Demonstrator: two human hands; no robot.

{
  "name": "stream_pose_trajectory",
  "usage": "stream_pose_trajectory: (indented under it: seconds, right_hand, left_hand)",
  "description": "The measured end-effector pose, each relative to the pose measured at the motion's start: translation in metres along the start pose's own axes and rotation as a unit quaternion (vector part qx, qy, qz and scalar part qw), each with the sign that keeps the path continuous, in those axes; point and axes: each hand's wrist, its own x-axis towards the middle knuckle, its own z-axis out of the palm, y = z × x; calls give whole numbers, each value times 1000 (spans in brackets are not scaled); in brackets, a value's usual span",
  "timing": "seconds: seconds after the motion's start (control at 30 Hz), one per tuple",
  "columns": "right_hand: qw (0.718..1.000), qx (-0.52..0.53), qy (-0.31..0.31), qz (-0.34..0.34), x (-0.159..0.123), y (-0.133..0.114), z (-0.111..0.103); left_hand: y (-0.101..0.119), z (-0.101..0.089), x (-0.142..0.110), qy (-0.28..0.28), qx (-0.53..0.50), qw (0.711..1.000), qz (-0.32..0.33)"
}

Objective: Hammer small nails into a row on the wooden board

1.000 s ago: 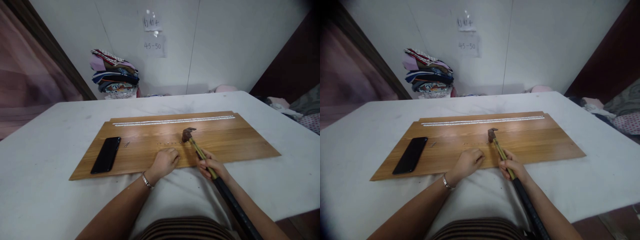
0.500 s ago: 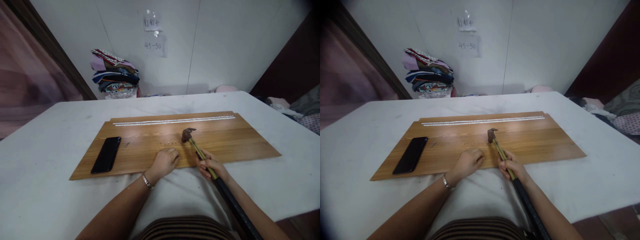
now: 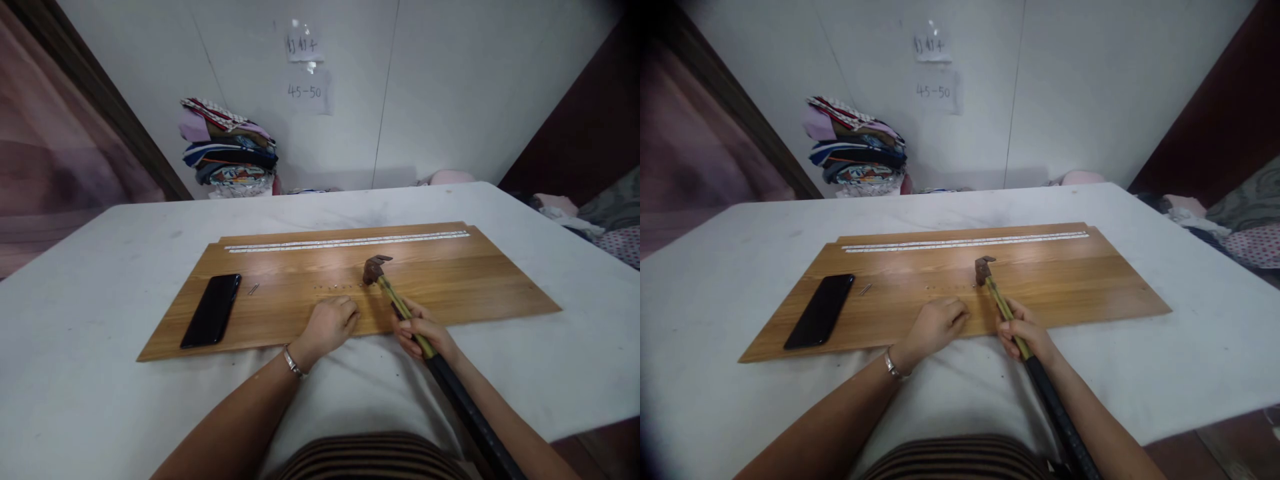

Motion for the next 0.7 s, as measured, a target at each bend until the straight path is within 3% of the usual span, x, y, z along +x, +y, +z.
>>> stream_pose_trajectory:
  seconds: [0.7]
  right_hand:
    - [1000, 8, -8, 1, -1, 0, 1]
  left_hand:
    - [-1, 0, 0, -2, -5, 1000, 1]
